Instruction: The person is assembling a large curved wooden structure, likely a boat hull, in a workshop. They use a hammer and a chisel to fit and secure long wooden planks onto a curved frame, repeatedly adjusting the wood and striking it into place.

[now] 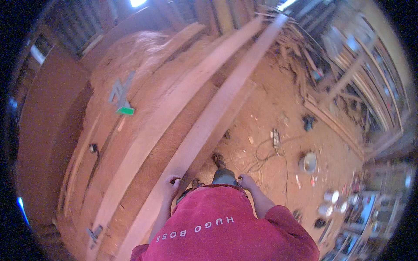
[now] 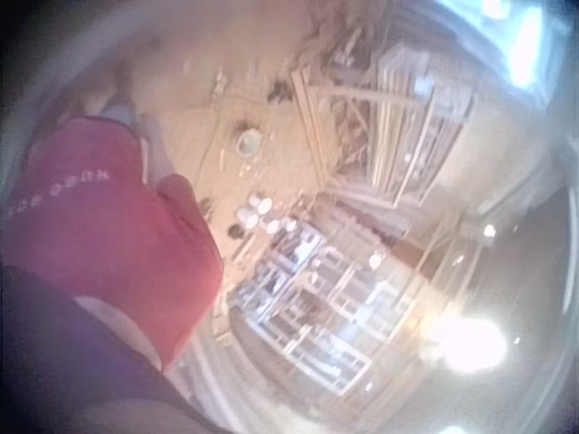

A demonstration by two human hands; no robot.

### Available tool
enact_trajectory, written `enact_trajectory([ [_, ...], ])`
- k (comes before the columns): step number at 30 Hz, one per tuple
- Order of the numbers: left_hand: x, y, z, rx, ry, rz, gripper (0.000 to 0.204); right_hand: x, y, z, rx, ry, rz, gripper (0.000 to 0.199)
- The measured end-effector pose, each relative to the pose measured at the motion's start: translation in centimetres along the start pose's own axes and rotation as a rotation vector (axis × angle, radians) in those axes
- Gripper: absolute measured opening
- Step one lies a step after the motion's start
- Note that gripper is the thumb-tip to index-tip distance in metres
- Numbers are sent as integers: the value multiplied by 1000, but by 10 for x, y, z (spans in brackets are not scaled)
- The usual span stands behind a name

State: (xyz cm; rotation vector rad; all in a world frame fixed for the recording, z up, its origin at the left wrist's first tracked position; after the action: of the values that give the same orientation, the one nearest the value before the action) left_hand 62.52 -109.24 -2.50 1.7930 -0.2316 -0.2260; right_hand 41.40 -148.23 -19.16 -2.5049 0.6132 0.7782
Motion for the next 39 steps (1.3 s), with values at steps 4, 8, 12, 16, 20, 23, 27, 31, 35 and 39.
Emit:
enact_trajectory([
  [4, -50, -24, -25, 61, 300, -277, 10, 99, -6, -88, -45, 162, -230, 31],
  [8, -111, -1, -16, 348, 560, -254, 21, 180, -45, -202, 4, 307, -409, 29],
  [12, -147, -26, 13, 153, 753, -608, 33, 215, -125, -302, 11, 460, -596, 31],
  [16, -146, -8, 37, 361, 866, -639, 53, 218, -221, -332, -411, 431, -828, 45],
  [20, -149, -7, 55, 272, 1000, -647, 67, 201, -281, -317, -560, 440, -1084, 60],
  [23, -145, -16, 64, 222, 1026, -702, 69, 195, -302, -296, -629, 421, -1189, 67],
  [27, -137, -18, 53, 246, 1107, -690, 66, 203, -309, -274, -721, 314, -1130, 73],
  [31, -126, -25, 22, 297, 1149, -710, 65, 214, -312, -269, -789, 236, -1047, 73],
  [35, -104, -38, -23, 308, 1096, -746, 70, 226, -316, -269, -781, 232, -980, 73],
  [39, -85, -45, -50, 386, 847, -957, 89, 233, -317, -264, -768, 202, -941, 71],
])
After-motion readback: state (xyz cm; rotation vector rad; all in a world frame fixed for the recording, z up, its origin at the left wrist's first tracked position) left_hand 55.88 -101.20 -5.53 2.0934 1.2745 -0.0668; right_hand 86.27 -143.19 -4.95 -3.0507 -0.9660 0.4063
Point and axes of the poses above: each hand's wrist, its own x-axis towards the middle knuckle, its own z-axis out of the palm, y = z × x, the point moved 10 cm from there along x, towards the middle knuckle, and after that the axes turned 14 degrees about -x, right-handed, at the moved point
